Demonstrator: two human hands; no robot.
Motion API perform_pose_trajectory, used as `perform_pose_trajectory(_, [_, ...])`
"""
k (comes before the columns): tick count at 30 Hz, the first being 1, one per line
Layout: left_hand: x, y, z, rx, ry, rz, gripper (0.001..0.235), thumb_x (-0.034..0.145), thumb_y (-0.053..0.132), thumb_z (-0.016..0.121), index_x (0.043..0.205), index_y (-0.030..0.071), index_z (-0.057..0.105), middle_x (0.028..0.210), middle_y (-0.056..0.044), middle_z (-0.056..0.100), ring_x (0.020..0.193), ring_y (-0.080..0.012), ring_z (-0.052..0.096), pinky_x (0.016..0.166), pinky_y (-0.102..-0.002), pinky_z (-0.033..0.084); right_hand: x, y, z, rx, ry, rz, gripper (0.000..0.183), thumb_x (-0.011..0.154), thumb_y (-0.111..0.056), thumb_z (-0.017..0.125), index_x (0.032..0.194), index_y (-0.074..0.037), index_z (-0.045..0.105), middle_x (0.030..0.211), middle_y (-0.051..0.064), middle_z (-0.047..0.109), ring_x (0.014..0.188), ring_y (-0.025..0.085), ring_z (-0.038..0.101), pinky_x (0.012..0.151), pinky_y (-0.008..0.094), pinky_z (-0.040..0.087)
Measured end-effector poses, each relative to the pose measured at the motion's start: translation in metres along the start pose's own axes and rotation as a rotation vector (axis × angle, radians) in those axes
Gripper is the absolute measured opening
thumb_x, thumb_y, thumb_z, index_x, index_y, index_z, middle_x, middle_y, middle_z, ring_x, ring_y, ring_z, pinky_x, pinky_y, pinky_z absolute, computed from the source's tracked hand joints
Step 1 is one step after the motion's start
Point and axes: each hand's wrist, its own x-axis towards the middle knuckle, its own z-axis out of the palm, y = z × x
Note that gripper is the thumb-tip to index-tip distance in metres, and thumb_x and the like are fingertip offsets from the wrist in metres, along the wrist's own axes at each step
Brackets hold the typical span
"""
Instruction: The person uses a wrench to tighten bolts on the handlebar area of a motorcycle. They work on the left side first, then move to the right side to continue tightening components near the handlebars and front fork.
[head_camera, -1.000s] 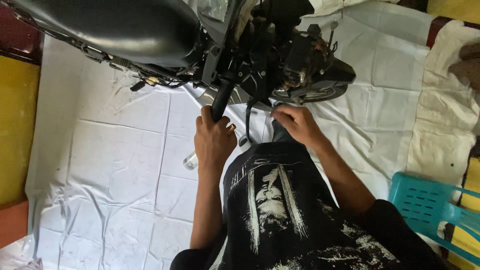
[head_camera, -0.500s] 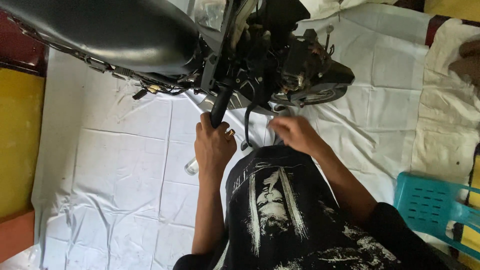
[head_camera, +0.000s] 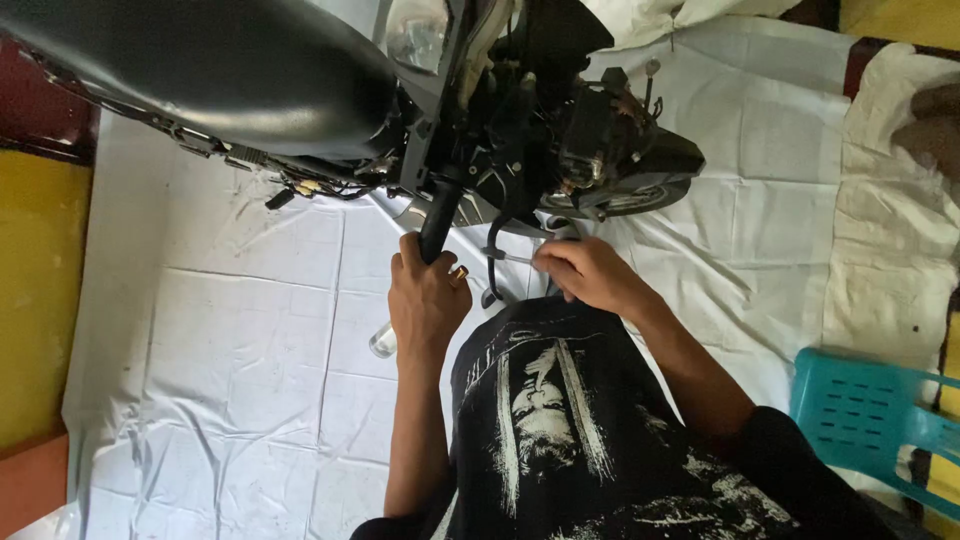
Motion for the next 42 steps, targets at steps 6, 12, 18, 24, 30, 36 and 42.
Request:
perform_pose_trajectory(6, [0.003,0.004,-0.002,0.018,-0.002,-0.005,0.019,0.068,0.01,0.075,0.087,0.011,0.08,0.114,-0.012,0.049,0.084,-0.0348,0.062,0.058,-0.046,0.065,0.012,0.044,0.002,-0.074,0.122,-0.037,0.014,0.102,-0.016,0.058,0.097,-0.011,0.07,0.043,0.006,0.06,0.046,0.025,0.066,0.056,0.036,0.054])
perform_pose_trajectory(12, [0.0,0.002,-0.003,-0.002,0.044,0.016,0.017,0.068,0.013,0.077,0.085,0.012,0.079,0.113,-0.011,0.05,0.083,-0.035,0.062,0.06,-0.045,0.065,0.021,0.064,-0.003,-0.222,0.326,-0.069,0.016,0.105,-0.025,0.064,0.109,-0.014,0.075,0.074,0.014,0.072,0.076,0.037,0.072,0.066,0.044,0.055])
perform_pose_trajectory(18, [0.002,0.001,-0.002,0.001,0.054,0.022,0.016,0.068,0.014,0.077,0.084,0.013,0.079,0.112,-0.01,0.051,0.084,-0.0356,0.063,0.063,-0.045,0.066,0.023,-0.005,-0.036,-0.207,0.148,-0.106,0.018,0.102,-0.016,0.063,0.108,-0.004,0.074,0.089,0.023,0.075,0.089,0.046,0.071,0.076,0.055,0.054])
perform_pose_trajectory(24, [-0.001,-0.003,0.003,0.015,0.063,0.031,0.016,0.069,0.016,0.078,0.084,0.013,0.078,0.113,-0.01,0.05,0.084,-0.0352,0.062,0.065,-0.043,0.065,0.024,0.001,-0.04,-0.152,0.058,-0.069,0.018,0.102,-0.018,0.063,0.107,-0.008,0.078,0.089,0.016,0.079,0.079,0.04,0.074,0.073,0.046,0.057])
perform_pose_trajectory(30, [0.001,0.0,0.002,0.008,0.054,0.018,0.015,0.07,0.015,0.079,0.085,0.012,0.078,0.114,-0.01,0.05,0.083,-0.036,0.062,0.064,-0.045,0.065,0.038,0.032,-0.038,-0.288,0.188,-0.164,0.014,0.097,-0.013,0.07,0.106,-0.005,0.076,0.086,0.019,0.076,0.085,0.043,0.072,0.074,0.051,0.057])
perform_pose_trajectory(36, [0.0,-0.002,0.003,0.02,0.103,0.068,0.015,0.067,0.013,0.076,0.082,0.012,0.078,0.111,-0.011,0.051,0.079,-0.0348,0.062,0.063,-0.042,0.063,0.045,0.058,-0.026,-0.112,0.228,-0.197,0.014,0.104,-0.013,0.064,0.107,-0.006,0.075,0.082,0.017,0.074,0.079,0.035,0.074,0.07,0.044,0.055])
perform_pose_trajectory(42, [-0.002,-0.003,0.003,0.05,0.127,0.085,0.013,0.067,0.015,0.075,0.08,0.014,0.077,0.108,-0.01,0.05,0.077,-0.034,0.062,0.06,-0.041,0.062,0.032,0.058,0.002,-0.059,0.197,-0.272,0.011,0.102,-0.013,0.067,0.102,-0.009,0.077,0.081,0.014,0.075,0.076,0.036,0.073,0.07,0.043,0.057])
